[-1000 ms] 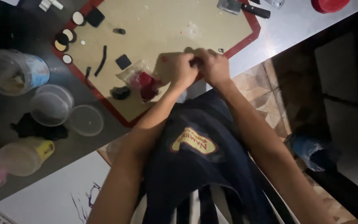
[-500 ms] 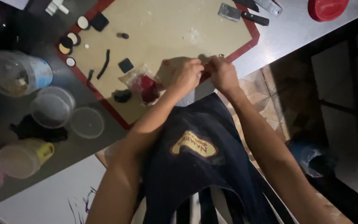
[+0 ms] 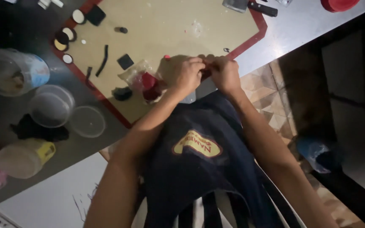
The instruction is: The person kneads a piece of pink fondant by hand, rolls it flat with a rolling pin on a cutting mat, and shapes and smooths it using a small black tool, holding the shaped piece in one hand while working it.
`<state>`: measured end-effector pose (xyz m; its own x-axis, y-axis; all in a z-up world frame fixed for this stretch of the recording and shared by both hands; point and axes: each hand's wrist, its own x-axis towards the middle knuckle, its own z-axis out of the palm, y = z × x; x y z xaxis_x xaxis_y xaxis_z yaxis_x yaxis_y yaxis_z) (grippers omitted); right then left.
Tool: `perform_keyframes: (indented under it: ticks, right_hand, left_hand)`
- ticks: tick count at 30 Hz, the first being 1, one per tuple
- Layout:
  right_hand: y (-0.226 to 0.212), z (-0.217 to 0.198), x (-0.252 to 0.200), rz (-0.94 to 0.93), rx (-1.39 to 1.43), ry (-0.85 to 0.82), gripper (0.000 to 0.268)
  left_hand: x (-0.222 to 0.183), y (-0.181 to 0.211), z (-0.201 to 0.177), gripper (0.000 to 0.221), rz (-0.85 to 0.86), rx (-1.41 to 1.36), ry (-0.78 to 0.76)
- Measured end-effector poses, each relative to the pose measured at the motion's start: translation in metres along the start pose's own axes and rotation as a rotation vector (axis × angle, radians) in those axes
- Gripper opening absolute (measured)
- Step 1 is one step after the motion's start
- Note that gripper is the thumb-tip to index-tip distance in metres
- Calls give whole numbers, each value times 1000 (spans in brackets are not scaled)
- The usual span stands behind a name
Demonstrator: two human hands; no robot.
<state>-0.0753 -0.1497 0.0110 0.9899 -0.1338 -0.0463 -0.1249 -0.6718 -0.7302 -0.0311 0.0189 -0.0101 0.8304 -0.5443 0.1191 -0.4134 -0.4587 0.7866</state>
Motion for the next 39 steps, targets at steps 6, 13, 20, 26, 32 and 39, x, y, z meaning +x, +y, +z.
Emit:
perform_keyframes:
  ticks: [6,13,20,26,32,39]
  right_hand:
    - [10,6,22,57,-19,-57,21]
    - [2,-18,0,401,1143,-53,29]
    - [4,-6,6,322,1338,-138,18]
    - [-49,2,44,219,1178,-318,21]
    - [-91,26,88,-85,715,-234,14]
    - [-159,29,108,-332,229,-144,37]
  left_hand:
    - [18,2,3,31,-278,-38,26]
    - [16,-13,-2,27,-330,-834,80]
    - [29,35,-40,28,-399,-1005,31]
    - [30,24,-84,24,-450,-614,87]
    - [26,4,-104,30,-610,-635,209]
    - [40,-33,-127,36,-560,-642,502]
